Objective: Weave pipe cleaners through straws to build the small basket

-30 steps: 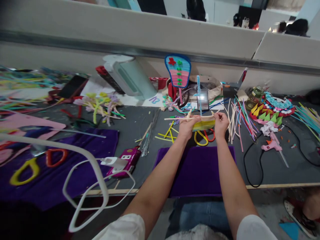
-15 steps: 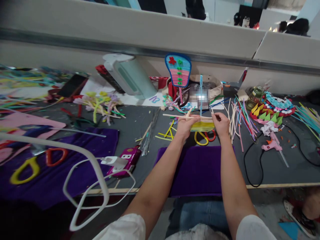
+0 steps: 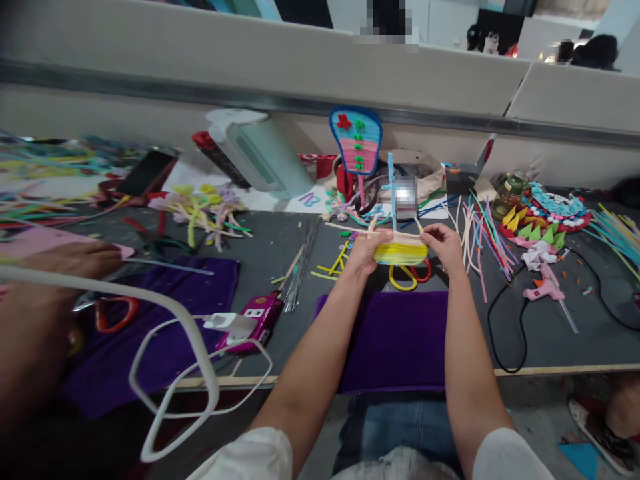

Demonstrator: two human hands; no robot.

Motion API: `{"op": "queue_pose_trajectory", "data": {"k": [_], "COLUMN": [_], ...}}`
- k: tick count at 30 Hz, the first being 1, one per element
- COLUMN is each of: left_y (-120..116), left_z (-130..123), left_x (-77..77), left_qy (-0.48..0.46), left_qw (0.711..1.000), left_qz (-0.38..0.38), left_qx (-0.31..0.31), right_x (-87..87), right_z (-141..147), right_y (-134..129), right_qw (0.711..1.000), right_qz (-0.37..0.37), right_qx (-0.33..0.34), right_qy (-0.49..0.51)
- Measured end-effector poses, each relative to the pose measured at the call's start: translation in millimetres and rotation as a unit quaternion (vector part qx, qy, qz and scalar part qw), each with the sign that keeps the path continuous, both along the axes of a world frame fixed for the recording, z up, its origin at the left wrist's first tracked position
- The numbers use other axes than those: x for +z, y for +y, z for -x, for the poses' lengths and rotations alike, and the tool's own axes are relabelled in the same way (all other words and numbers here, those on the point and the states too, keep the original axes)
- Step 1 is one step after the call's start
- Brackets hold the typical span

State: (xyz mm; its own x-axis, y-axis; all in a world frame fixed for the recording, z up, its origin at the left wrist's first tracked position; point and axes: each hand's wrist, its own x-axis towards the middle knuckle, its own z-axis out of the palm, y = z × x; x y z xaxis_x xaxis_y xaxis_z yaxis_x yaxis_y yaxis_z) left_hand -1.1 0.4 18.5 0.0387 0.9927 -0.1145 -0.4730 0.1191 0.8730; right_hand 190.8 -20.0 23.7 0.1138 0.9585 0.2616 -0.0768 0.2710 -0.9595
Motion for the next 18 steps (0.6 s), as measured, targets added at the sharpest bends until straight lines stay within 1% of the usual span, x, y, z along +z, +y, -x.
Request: {"op": "queue_pose_trajectory", "data": {"k": [5,11,18], "left_y": [0.2,-1.0,-2.5], "left_z": [0.4,0.0,-0.5], "left_x": [0.2,1.4,2.4], "left_qy": [0.006,0.015,0.029], "left_qw": [1.0,1.0,1.0], "left_qz": [0.006,-0.001,-0.009], "left_qx": [-0.01,-0.004,-0.003], "right_x": [-2.9,-3.5,-4.3], "right_z": [-0.1,-0.4,-1.2], "right_y": [1.3,1.5,1.0], "right_qw": [1.0,1.0,0.999], "right_qz": [-0.003,-0.001,0.001], "right_qx": [-0.017,-0.001,-0.014], "right_qy": [-0.017,-0.022,-0.037]}}
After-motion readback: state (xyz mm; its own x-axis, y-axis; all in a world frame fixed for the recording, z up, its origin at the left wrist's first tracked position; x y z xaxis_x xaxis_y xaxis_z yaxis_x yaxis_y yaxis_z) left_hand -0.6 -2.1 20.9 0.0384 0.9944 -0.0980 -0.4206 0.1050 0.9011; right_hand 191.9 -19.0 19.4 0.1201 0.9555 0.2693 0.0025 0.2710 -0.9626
